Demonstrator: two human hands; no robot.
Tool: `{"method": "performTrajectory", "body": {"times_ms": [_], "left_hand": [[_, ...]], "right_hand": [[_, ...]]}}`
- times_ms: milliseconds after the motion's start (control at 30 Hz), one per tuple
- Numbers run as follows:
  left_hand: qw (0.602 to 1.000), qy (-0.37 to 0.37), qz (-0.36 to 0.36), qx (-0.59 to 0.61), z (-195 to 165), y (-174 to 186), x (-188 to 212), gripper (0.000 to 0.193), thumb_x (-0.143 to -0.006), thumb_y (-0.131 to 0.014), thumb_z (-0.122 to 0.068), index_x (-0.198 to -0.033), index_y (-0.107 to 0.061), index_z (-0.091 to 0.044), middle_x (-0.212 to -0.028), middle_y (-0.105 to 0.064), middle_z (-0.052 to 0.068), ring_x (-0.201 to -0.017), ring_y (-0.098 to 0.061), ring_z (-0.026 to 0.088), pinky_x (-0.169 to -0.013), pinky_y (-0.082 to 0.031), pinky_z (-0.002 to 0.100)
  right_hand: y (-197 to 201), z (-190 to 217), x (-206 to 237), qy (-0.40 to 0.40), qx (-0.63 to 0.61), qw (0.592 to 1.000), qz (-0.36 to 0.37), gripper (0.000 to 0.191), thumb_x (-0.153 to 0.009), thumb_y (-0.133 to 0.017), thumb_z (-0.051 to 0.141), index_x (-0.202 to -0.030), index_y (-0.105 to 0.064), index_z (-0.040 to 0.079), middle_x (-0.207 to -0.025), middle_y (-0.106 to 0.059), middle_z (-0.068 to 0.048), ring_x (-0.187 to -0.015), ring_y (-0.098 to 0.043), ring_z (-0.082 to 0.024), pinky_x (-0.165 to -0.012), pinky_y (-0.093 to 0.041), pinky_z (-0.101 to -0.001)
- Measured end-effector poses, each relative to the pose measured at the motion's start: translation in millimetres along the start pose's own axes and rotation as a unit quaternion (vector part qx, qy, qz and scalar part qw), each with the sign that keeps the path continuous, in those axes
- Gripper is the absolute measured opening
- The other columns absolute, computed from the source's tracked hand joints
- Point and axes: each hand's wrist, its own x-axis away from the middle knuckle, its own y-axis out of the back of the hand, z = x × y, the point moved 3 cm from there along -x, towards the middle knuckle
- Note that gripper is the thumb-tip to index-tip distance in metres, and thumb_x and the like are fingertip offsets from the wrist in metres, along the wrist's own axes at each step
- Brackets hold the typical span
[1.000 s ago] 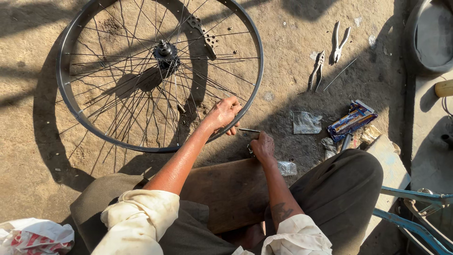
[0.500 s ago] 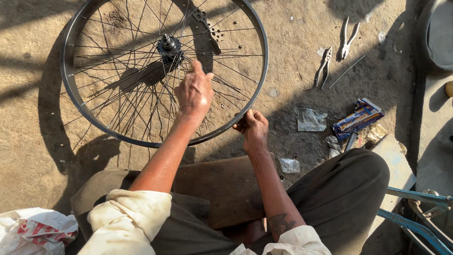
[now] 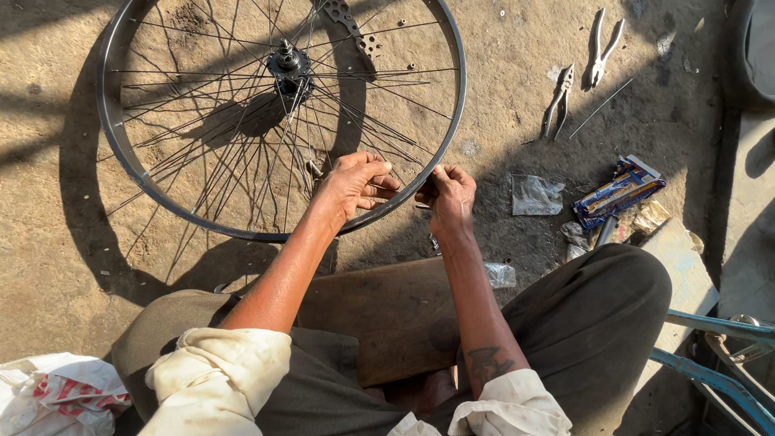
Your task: The person sits on the ground with a bicycle wheel across their lap and threads spokes through the hub, seating each spoke end into the rim holes and working around the rim by hand. They rotate the wheel as they go and near the end lift and turn the wheel to work on the other side.
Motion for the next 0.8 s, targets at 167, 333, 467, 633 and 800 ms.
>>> {"method": "performTrajectory", "body": {"times_ms": [167,333,467,633,800], "left_hand": [[0.996,0.011,-0.050,0.071,4,-13,-19,0.025,-0.092,-0.062,-0.030,-0.097,-0.060,-0.005,-0.081,-0.073,0.018,-0.066,-0.076,0.028,-0.054,-0.062,0.045],[0.995,-0.028,-0.092,-0.028,4,-27,-38,0.039,-0.097,-0.065,-0.040,-0.090,-0.053,-0.004,-0.076,-0.068,0.016,-0.063,-0.071,0.026,-0.045,-0.058,0.041],[0.996,-0.080,-0.033,0.030,10,-18,-38,0.032,-0.096,-0.068,-0.029,-0.087,-0.063,0.001,-0.074,-0.069,0.015,-0.062,-0.073,0.025,-0.043,-0.062,0.040],[0.999,-0.029,-0.008,-0.012,18,9,-22,0.024,-0.096,-0.070,-0.023,-0.090,-0.065,0.000,-0.077,-0.072,0.019,-0.062,-0.075,0.025,-0.044,-0.063,0.040],[0.998,-0.049,0.036,0.027,17,-6,-17,0.020,-0.094,-0.070,-0.016,-0.092,-0.064,0.002,-0.077,-0.073,0.022,-0.061,-0.078,0.029,-0.041,-0.064,0.041]], "right_hand": [[1,-3,-7,-0.003,0.014,1.000,-0.018,0.017,-0.101,-0.063,0.014,-0.095,-0.060,-0.001,-0.072,-0.064,-0.008,-0.052,-0.061,-0.015,-0.047,-0.056,-0.0301],[-4,-10,0,0.002,0.022,1.000,-0.014,0.017,-0.102,-0.062,0.016,-0.095,-0.059,0.000,-0.072,-0.065,-0.008,-0.051,-0.061,-0.015,-0.045,-0.053,-0.0291],[-6,-5,-7,-0.011,0.021,0.999,-0.022,0.016,-0.101,-0.063,0.013,-0.096,-0.062,-0.002,-0.074,-0.067,-0.009,-0.053,-0.062,-0.015,-0.047,-0.056,-0.0305],[-1,7,-30,-0.009,0.068,0.997,-0.042,0.018,-0.100,-0.066,0.016,-0.096,-0.064,-0.002,-0.072,-0.064,-0.008,-0.053,-0.061,-0.015,-0.048,-0.057,-0.0313],[4,17,-54,0.008,0.083,0.996,-0.017,0.017,-0.099,-0.066,0.016,-0.095,-0.064,0.000,-0.071,-0.065,-0.007,-0.053,-0.061,-0.015,-0.048,-0.056,-0.0323]]}}
